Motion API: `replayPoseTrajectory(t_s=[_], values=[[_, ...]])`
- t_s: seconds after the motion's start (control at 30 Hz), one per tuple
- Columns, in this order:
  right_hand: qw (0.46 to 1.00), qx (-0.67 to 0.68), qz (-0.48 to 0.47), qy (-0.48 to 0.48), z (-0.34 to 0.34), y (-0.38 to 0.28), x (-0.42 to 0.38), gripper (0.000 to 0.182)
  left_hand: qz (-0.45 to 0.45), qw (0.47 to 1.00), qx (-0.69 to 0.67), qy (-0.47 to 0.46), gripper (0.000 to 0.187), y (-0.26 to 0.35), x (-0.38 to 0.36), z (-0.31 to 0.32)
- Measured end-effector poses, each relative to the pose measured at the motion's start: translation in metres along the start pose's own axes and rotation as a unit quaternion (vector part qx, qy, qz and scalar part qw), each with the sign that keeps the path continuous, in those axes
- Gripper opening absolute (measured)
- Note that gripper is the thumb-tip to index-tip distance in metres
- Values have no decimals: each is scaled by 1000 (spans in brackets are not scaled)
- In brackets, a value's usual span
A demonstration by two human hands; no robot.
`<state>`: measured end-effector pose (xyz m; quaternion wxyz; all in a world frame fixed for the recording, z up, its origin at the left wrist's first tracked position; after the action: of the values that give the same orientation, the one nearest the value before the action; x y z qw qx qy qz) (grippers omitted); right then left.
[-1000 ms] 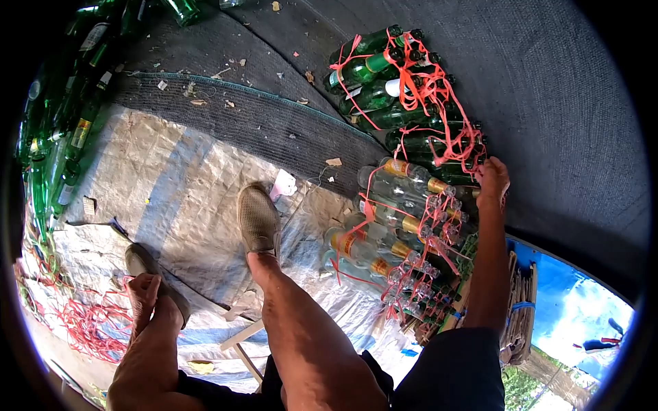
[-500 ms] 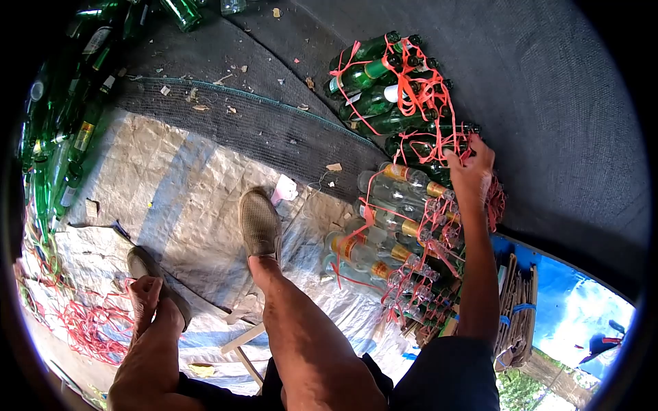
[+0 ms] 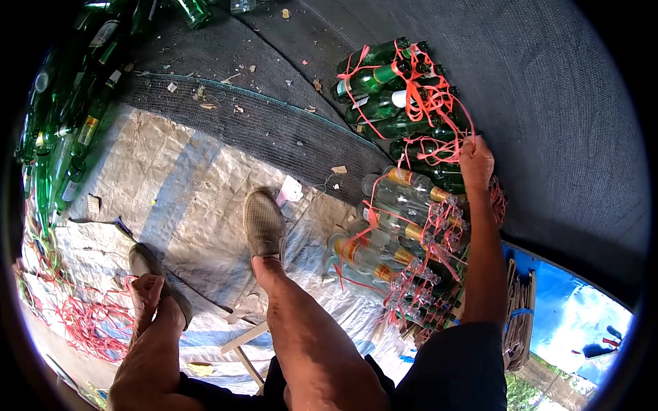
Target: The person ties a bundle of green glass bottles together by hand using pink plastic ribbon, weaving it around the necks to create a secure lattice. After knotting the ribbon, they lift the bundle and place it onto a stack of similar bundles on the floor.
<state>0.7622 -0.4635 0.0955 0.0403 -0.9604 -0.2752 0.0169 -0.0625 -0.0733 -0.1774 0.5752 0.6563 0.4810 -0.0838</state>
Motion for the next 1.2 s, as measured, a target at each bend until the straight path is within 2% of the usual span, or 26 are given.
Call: replayPoseTrajectory(t_s=[0.07,0.1,0.2,0.23,0.27,0.33,0.37,0.47,0.6,0.7,0.8,0.83,0.93,1.07,1.13,1.2], values=[[998,57,32,-2,-10,-2,-2,22,-1,1000,-6,0,24,2,0,1],[1000,7,-24,8,-15,-6,3,26,1,1000,-7,3,24,3,-1,1],[997,2,-64,42,-22,9,15,27,7,1000,-8,8,24,6,-1,1],[995,43,80,-44,-20,14,15,27,8,1000,-8,9,24,7,-1,0],[983,156,90,-40,-14,14,14,27,4,1000,-8,9,24,7,-1,0],[920,377,106,-31,-1,11,11,28,-3,1000,-8,9,24,6,-1,1],[920,373,117,-40,0,7,10,32,-4,1000,-10,6,24,5,-1,1],[876,456,145,-66,15,-3,5,33,-6,1000,-15,0,24,1,0,1],[866,449,151,-160,35,-15,-1,36,0,1000,-13,-1,24,2,1,2],[785,515,195,-285,43,-59,-25,37,5,1000,-8,0,23,2,-1,1],[758,505,157,-382,45,-68,-38,36,9,1000,-2,7,23,2,-2,1],[774,471,106,-410,41,-74,-40,29,11,1000,1,10,23,1,-2,-1],[838,390,113,-365,26,-61,-32,23,13,1000,8,15,23,1,-3,-1],[925,242,119,-267,-20,-44,-16,25,18,1000,14,21,23,2,-3,-3],[965,126,51,-225,-42,-37,-4,28,22,999,18,23,23,3,-2,-2],[982,16,-16,-190,-58,-12,11,30,25,999,23,26,22,4,-2,-2]])
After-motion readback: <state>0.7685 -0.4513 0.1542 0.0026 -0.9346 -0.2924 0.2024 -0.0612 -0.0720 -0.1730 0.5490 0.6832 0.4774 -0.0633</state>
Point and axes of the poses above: each hand's wrist, its own x-axis towards the middle knuckle, its own z-axis out of the palm, y = z × x, the point moved 10 cm from there along x, towards the middle knuckle, and after that the axes turned 10 degrees about -y, right-handed, at the moved point
